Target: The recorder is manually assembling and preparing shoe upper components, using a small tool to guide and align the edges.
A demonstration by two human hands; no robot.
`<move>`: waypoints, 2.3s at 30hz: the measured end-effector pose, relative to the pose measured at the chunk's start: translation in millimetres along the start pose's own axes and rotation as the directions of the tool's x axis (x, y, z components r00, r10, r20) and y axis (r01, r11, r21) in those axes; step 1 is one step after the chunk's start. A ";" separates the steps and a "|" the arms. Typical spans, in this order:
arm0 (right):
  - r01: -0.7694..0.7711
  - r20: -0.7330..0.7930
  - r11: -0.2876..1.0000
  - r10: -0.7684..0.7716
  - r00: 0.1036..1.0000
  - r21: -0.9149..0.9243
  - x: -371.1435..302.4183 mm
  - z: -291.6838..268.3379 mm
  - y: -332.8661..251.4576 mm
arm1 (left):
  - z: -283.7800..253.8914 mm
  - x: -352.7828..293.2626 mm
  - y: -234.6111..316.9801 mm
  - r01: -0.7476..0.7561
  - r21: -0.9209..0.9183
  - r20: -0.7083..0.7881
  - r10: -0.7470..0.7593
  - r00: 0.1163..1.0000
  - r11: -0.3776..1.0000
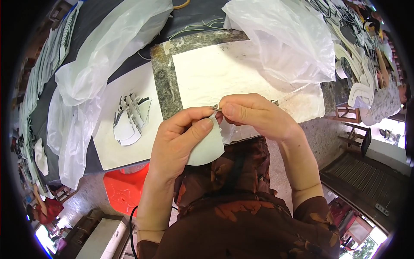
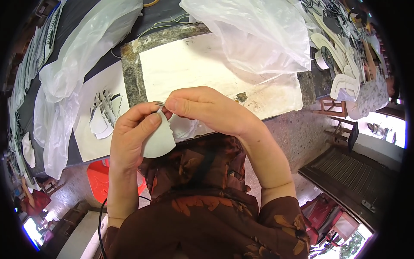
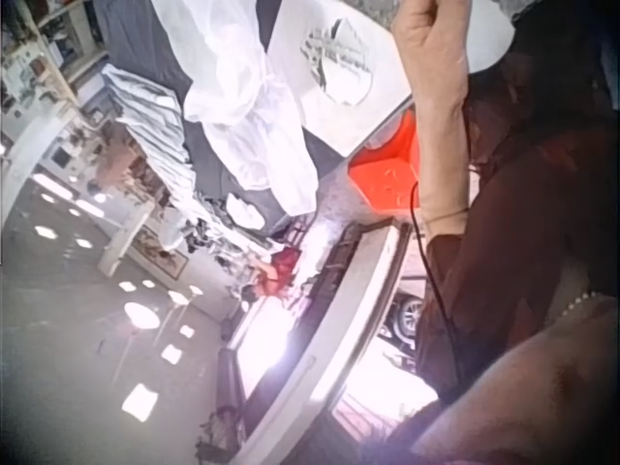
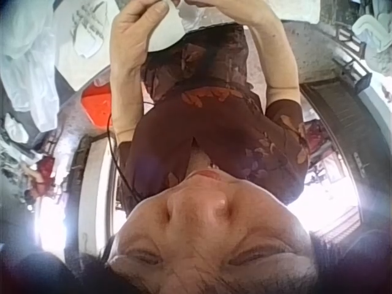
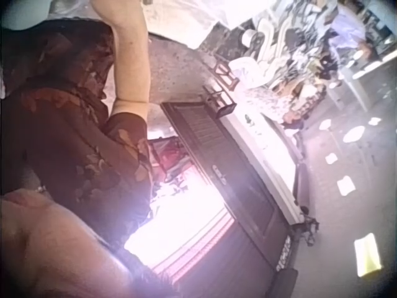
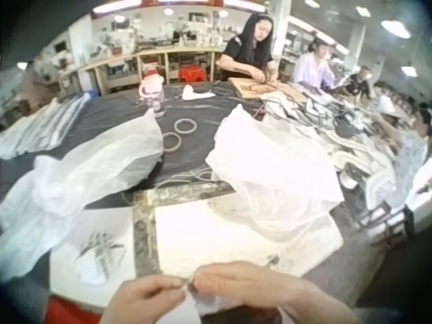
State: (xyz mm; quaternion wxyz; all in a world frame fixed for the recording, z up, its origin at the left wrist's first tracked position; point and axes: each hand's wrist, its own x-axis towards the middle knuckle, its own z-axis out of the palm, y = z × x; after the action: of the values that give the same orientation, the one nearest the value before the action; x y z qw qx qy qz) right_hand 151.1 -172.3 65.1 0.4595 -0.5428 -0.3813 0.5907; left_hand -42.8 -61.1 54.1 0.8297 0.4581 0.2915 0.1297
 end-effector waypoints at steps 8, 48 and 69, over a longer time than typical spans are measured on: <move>-0.048 -0.198 0.996 0.063 0.978 0.080 -1.3 8.1 0.7 | -30.8 -13.4 6.3 -0.050 0.198 -0.048 0.060 0.997 0.979; 0.006 -0.134 0.966 -0.042 0.990 -0.260 -37.1 25.7 15.2 | -11.9 -35.4 -28.7 -0.342 0.495 0.109 0.334 0.936 0.799; -0.168 -0.290 0.891 0.042 0.956 -0.423 13.5 -8.6 20.4 | -26.7 12.6 -84.9 -0.575 0.767 0.315 0.614 0.724 0.284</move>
State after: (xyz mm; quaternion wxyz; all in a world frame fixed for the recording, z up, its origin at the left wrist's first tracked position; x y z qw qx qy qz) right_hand 157.1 -165.6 40.8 0.3391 -0.7290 -0.4083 0.4322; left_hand -53.3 -83.1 -32.4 0.3954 0.8618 0.1417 0.2844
